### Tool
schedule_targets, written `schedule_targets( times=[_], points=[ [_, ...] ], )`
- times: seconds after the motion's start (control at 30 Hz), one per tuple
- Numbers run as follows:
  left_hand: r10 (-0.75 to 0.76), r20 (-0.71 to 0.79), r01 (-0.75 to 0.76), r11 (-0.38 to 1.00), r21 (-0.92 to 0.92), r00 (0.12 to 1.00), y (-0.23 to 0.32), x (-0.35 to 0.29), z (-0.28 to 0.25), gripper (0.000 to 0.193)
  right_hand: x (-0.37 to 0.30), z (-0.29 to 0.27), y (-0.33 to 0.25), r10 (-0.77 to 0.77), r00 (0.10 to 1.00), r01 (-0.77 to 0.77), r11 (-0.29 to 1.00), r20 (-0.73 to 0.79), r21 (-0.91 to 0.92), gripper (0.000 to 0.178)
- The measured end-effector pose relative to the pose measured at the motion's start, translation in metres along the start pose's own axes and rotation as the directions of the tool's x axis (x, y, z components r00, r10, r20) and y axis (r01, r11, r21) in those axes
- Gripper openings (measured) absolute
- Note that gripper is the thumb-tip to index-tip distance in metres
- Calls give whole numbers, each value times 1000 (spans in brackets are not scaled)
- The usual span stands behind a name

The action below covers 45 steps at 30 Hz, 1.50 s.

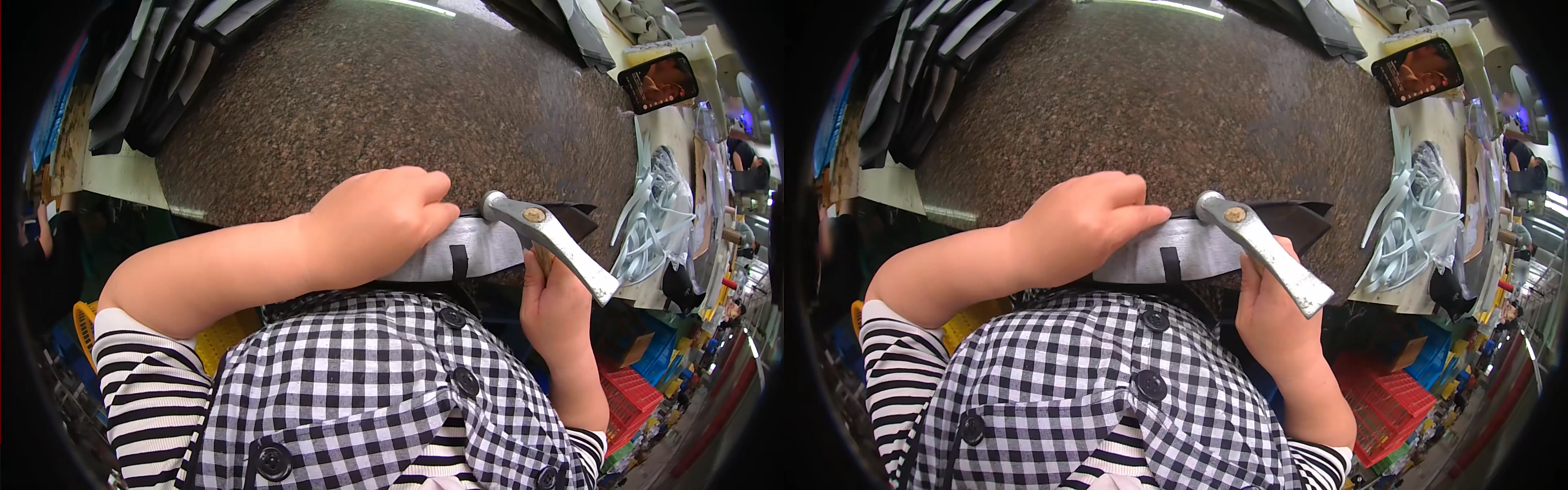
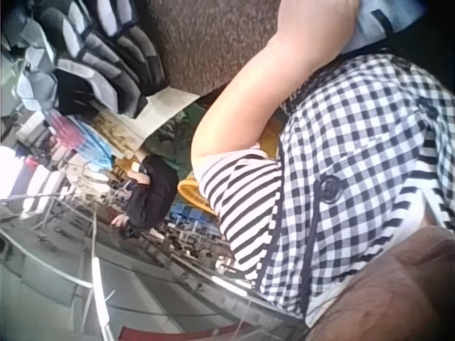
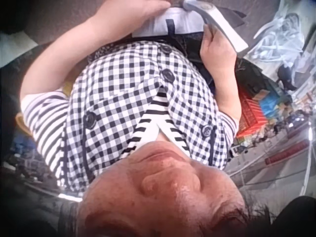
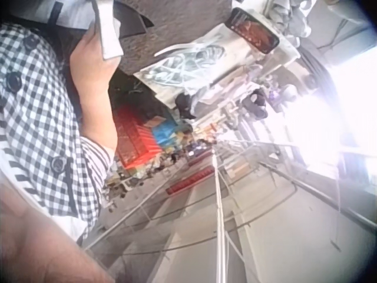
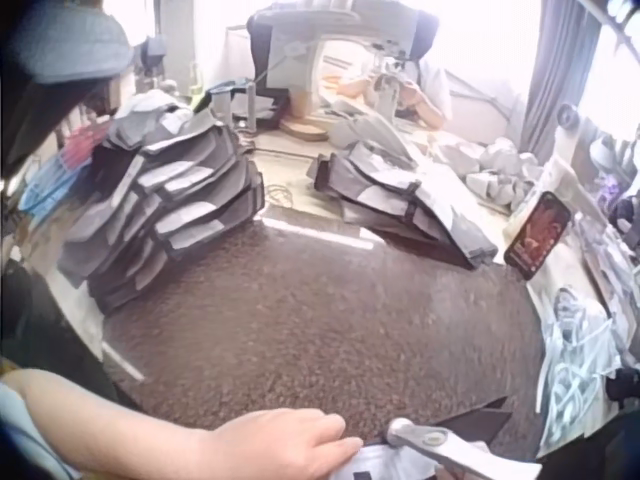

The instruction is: Using a hammer to flatten and join synthetic upper shoe components on a workstation.

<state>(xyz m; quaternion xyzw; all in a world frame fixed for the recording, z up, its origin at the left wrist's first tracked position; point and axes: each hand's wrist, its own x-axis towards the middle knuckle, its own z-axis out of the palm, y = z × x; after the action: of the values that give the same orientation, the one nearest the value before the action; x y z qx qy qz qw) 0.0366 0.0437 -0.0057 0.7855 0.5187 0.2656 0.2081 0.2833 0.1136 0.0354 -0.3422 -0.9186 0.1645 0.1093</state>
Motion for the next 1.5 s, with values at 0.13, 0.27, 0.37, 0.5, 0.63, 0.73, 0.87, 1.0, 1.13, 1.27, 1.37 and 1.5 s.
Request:
schedule_targets(
  times=[0.13,0.27,0.37,0.5,0.63,0.73,0.87,1.0,1.13,1.27,1.37,1.5],
  points=[
    [209,-59,-190,953,235,976,4,-2,3,31,10,-8,2,28,998,-31,997,50,73,17],
    [230,-9,-213,916,340,973,10,-2,4,31,5,-3,-6,156,977,-109,951,-143,290,16],
    [222,-41,-194,916,352,974,8,-2,7,31,8,8,-10,25,998,-32,991,55,132,11],
    [203,-63,-169,920,354,977,6,-3,5,31,22,-2,-3,-14,1000,18,988,-25,154,17],
    [178,-82,-143,936,321,981,8,-4,7,27,5,3,-12,38,998,-40,998,42,48,17],
    [-15,-106,23,997,76,994,-2,-10,6,26,9,2,-13,56,997,-57,998,55,10,16],
    [1,-141,-3,1000,-10,990,-6,-14,6,26,9,4,-11,58,998,-58,998,22,7,15],
    [97,-50,-79,957,278,994,10,-12,3,27,16,3,-18,-55,998,55,998,8,17,15],
    [-20,-147,27,999,45,989,-7,-19,2,25,18,6,-32,-7,997,9,1000,81,-23,15],
    [-24,-173,26,1000,12,985,-1,-22,3,24,21,7,-23,70,990,-61,996,123,-72,24],
    [86,-130,-56,974,219,988,8,-22,3,24,26,-7,-35,66,997,-71,989,45,126,21],
    [27,-178,4,985,174,984,-1,-24,1,20,20,3,-41,1,987,1,1000,160,-12,19]
  ],
)
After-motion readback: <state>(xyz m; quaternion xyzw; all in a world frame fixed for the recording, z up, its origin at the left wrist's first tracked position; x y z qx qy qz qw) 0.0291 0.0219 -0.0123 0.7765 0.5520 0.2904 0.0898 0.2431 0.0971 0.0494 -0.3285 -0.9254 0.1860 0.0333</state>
